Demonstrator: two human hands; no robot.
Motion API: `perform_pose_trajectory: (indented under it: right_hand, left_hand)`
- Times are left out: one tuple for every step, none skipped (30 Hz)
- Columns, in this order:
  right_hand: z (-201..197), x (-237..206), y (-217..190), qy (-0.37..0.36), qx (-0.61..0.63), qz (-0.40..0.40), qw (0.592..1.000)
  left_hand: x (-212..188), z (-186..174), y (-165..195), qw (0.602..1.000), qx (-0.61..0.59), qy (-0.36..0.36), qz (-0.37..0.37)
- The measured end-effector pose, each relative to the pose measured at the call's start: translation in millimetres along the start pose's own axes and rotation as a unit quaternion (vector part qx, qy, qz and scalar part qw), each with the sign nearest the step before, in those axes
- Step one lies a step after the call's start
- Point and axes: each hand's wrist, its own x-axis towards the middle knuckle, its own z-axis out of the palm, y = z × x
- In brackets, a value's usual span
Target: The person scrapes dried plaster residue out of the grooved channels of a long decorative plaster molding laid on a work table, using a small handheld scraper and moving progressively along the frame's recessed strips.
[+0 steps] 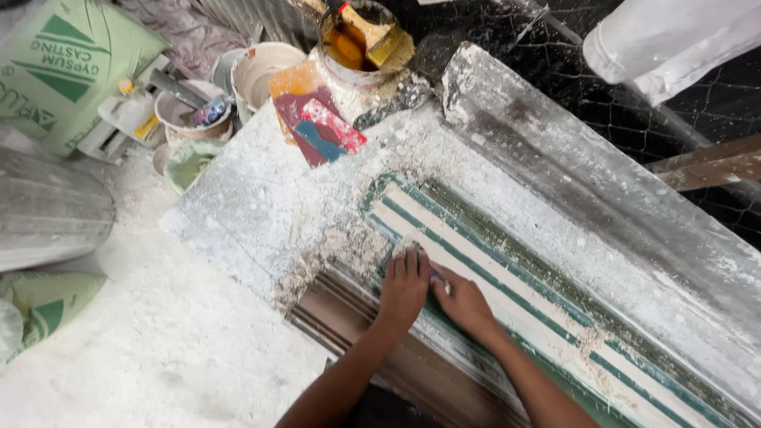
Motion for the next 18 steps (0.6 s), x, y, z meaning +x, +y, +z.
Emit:
perform_pose_trajectory:
  right_hand:
    - [2.8,2.8,0.5,0.085,-0.004,-0.122,0.989]
    - [6.6,8.3,-0.3,0.168,-0.012,-0.247,0.954]
    - [14.1,21.1,-6.1,0.141,-0.012,-0.207,0.968]
    - [24.4,33.8,-14.5,0.106,-0.006,-0.155,0.982]
    - [27.4,36.0,-17.6,0.066,0.002,-0.097,0.993]
    - [27.9,37.2,-20.3,0.035,0.008,-0.05,0.998]
    - [27.7,37.4,-23.8,0.006,0.014,-0.014,1.0]
    - [24.0,34.3,-25.8,-0.02,0.022,0.019,0.999]
    - [18.5,28.1,-27.0,-0.028,0.021,0.029,0.999]
    - [10.1,20.0,-26.6,-0.037,0.018,0.037,0.998]
    - [3.9,14.8,-28.6,-0.044,0.014,0.045,0.998]
    - [-0.3,11.7,-31.9,-0.045,0.015,0.042,0.998]
    - [-2.4,10.9,-36.5,-0.043,0.019,0.044,0.998]
    - [-2.4,11.9,-41.5,-0.04,0.021,0.045,0.998]
    - [0.8,16.5,-48.1,-0.043,0.008,0.04,0.998]
    - [6.7,23.4,-55.4,-0.047,-0.002,0.04,0.998]
    - [12.2,27.3,-60.4,-0.05,-0.011,0.043,0.998]
    - [17.3,30.1,-63.8,-0.032,-0.004,0.029,0.999]
  left_hand:
    - [0.5,-1.6,-0.8,1.0,0.007,-0.02,-0.007]
    - [1.8,-3.1,-7.4,0.999,0.015,-0.035,-0.016]
    - [2.4,-4.3,-12.3,0.998,0.02,-0.057,-0.027]
    - [3.6,-5.2,-21.1,0.998,0.022,-0.043,-0.038]
    - [3.6,-5.8,-25.5,0.998,0.022,-0.037,-0.048]
    - [3.8,-5.6,-29.6,0.997,0.024,-0.028,-0.063]
    - [3.0,-5.2,-30.9,0.998,0.025,-0.032,-0.057]
    - [2.3,-4.1,-29.9,0.998,0.029,-0.034,-0.048]
    - [1.1,-2.6,-28.7,0.998,0.03,-0.04,-0.037]
    - [-0.2,-0.8,-24.3,0.998,-0.004,-0.048,-0.042]
    - [-1.5,1.1,-22.6,0.997,-0.039,-0.054,-0.046]
    - [-2.7,3.2,-19.4,0.994,-0.076,-0.063,-0.049]
    - [-3.5,5.0,-21.3,0.995,-0.066,-0.055,-0.041]
    - [-4.3,6.9,-22.9,0.997,-0.057,-0.046,-0.033]
    - [-4.7,8.4,-28.1,0.998,-0.047,-0.034,-0.027]
    - [-5.3,9.5,-35.0,0.998,-0.037,-0.032,-0.036]
    - [-5.8,10.4,-41.3,0.998,-0.028,-0.031,-0.042]
    - [-6.3,10.8,-48.5,0.998,-0.018,-0.025,-0.049]
